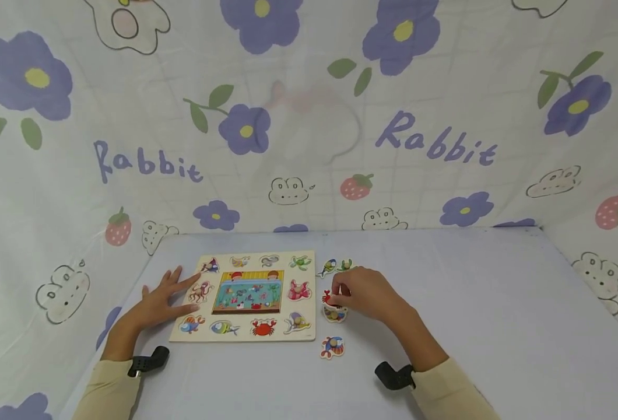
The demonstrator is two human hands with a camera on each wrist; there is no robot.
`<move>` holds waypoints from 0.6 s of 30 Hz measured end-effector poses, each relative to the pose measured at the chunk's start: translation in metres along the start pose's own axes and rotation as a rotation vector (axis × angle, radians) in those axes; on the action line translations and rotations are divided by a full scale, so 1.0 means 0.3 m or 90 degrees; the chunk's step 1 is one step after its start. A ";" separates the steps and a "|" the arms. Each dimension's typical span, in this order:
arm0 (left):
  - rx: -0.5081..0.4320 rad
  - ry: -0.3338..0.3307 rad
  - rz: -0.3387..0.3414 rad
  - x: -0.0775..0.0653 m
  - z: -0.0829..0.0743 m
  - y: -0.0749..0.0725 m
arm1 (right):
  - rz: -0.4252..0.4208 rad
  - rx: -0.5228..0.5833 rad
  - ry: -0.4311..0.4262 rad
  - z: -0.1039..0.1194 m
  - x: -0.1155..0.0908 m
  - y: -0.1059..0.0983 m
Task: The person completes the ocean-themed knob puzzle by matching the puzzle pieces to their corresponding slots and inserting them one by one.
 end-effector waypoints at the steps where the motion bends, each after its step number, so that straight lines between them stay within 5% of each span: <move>1: -0.001 0.000 0.001 -0.001 0.000 -0.001 | -0.002 -0.001 -0.004 0.011 0.000 0.002; 18: -0.005 -0.005 0.011 -0.001 -0.007 -0.011 | -0.027 -0.036 -0.068 0.210 0.025 0.059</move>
Point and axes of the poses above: each hand's wrist, its own x-axis towards the middle knuckle, its own y-axis out of the palm, z = x × y, the point moved 4 cm from there along x, towards the middle knuckle, and after that the axes turned 1 degree about y, right-handed, at the moved point
